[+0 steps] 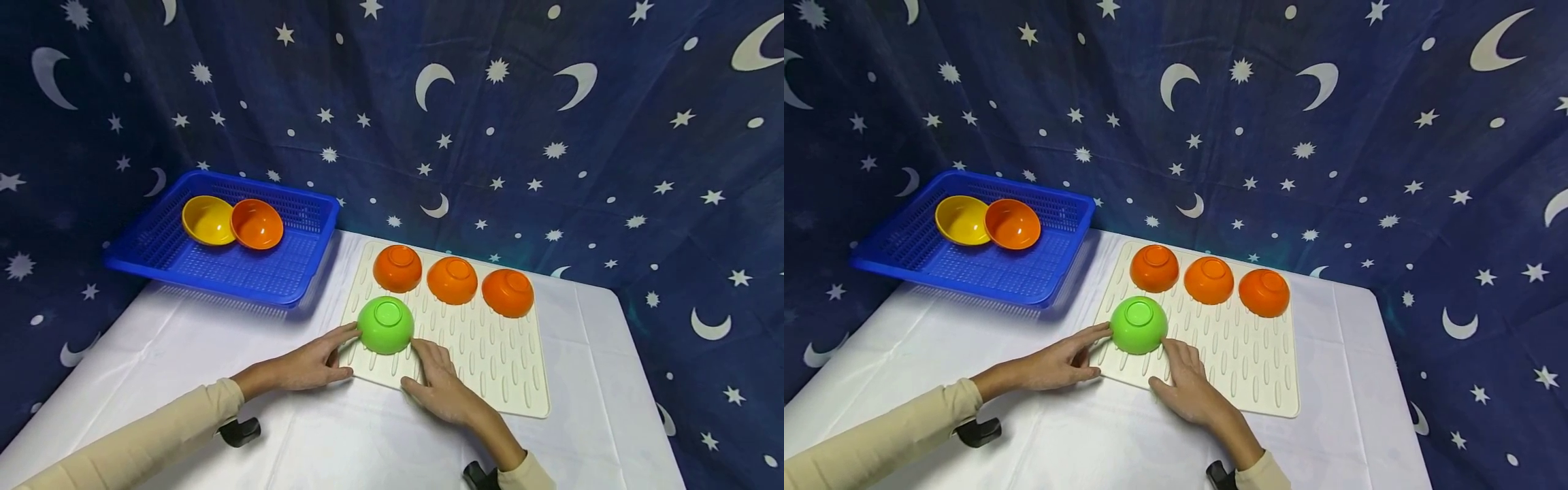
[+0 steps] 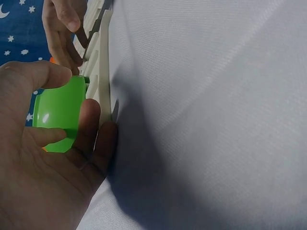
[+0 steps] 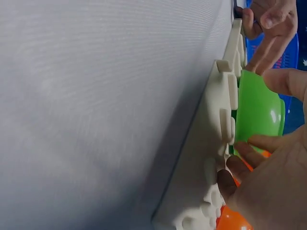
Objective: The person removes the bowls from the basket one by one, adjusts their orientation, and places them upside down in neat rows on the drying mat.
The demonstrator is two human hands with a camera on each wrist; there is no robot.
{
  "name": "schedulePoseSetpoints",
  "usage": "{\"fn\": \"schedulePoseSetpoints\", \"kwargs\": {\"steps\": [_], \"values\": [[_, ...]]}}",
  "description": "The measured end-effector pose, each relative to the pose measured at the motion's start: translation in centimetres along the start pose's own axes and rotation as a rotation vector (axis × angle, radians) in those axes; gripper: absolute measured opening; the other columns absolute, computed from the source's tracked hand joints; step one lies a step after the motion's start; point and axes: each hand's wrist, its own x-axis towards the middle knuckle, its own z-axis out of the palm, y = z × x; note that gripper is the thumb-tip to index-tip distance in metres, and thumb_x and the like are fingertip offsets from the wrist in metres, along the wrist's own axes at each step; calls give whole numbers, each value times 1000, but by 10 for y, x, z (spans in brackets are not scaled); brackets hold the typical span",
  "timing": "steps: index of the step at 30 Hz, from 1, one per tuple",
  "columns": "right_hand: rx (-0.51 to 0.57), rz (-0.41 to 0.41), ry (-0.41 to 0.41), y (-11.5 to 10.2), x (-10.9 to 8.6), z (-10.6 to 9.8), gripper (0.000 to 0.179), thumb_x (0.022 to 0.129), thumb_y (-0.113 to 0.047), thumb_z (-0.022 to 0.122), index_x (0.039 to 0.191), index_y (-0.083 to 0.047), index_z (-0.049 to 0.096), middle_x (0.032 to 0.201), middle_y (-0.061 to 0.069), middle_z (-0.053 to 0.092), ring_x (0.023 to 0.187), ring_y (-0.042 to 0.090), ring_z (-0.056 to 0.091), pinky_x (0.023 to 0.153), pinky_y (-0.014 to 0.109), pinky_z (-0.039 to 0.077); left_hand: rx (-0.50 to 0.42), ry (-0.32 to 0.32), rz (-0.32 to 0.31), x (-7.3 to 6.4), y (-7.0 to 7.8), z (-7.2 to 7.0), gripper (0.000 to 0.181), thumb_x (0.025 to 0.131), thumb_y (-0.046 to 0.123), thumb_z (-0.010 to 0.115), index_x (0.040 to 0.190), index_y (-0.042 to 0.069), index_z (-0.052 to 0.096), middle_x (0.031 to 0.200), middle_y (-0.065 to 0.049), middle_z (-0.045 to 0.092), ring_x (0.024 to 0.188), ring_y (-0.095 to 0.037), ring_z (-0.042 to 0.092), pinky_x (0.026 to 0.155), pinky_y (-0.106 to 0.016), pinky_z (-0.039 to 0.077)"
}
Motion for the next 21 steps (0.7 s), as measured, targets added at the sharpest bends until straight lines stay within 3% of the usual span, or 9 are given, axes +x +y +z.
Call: {"fn": "schedulePoseSetpoints", "kwargs": {"steps": [7,10,13,17,21], "values": [[36,-33,22,10,-17,-18,46,87,-31,58,128,-13,50,139,-4,32,125,11,19,97,48,22,13,-1,-5,-1,0,0,68,83,18,64,140,5,30,147,-11,15,67,-10,51,66,-25,45],[62,9,93,19,-30,-31,38,88,-29,59,123,-15,55,137,-7,35,124,12,22,95,49,19,26,6,-1,-3,1,-3,65,84,20,63,139,5,32,146,-14,16,68,-8,51,72,-27,44],[21,44,207,36,-44,-47,35,88,-27,60,119,-13,57,137,-4,35,125,20,21,93,53,15,35,36,18,-7,5,-10,64,85,20,63,139,5,32,144,-14,20,71,-8,51,71,-27,44],[-145,104,292,67,-60,-66,50,86,-31,61,128,-8,47,144,6,22,127,35,13,89,60,12,87,106,85,-12,19,-28,62,86,19,60,140,13,30,142,-2,25,74,-8,50,63,-24,45],[-259,205,247,91,-76,-78,74,84,-43,59,139,-2,30,147,16,8,128,43,3,87,67,8,241,214,189,-14,31,-50,58,86,18,58,138,24,32,140,7,28,78,-6,50,57,-23,45]]}}
